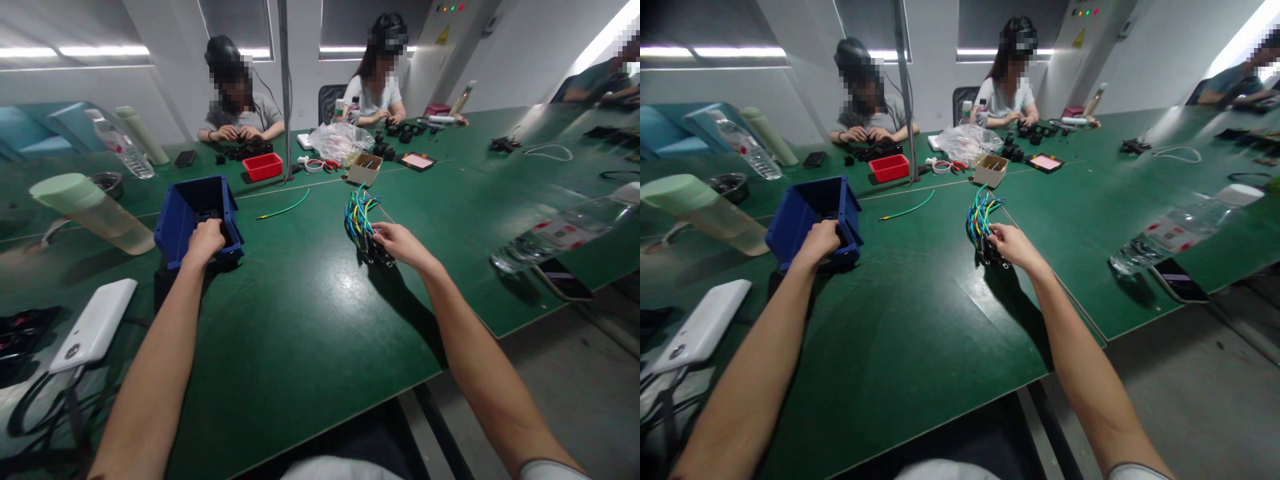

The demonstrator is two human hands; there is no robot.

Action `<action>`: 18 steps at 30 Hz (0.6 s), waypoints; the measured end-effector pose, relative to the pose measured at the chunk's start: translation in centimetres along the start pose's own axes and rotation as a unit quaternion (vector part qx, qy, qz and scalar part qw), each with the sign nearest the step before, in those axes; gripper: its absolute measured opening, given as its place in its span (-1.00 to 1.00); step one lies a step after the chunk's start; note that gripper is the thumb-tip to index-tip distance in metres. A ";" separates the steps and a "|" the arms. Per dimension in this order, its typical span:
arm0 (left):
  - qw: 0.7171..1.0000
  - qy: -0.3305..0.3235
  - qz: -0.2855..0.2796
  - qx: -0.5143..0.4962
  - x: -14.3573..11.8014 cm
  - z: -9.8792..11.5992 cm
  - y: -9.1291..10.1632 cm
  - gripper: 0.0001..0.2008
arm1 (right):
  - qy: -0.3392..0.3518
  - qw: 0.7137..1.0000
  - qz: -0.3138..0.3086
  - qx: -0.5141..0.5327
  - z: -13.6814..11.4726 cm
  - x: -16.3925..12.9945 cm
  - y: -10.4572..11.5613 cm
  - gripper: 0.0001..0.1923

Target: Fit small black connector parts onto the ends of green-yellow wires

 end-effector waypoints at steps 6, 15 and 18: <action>1.000 -0.001 0.003 -0.018 0.4 -0.3 -0.4 -0.50 | 0.012 0.999 0.004 -0.029 -0.6 -0.2 0.2 -0.61; 1.000 -0.018 0.003 -0.021 0.5 -0.2 -0.6 -0.53 | -0.017 0.998 -0.002 -0.067 -0.3 -0.4 0.4 -0.61; 1.000 -0.022 -0.003 -0.016 0.6 -0.2 -0.9 -0.57 | -0.022 0.997 -0.006 -0.072 -0.4 -0.4 0.5 -0.63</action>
Point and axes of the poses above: each hand's wrist, its own x-axis towards the middle knuckle, its own y-axis out of the back of the hand, z = x × y, the point moved 10 cm from there along x, towards the middle knuckle, and after that the axes turned 1 degree about z, right-handed, at the moved point
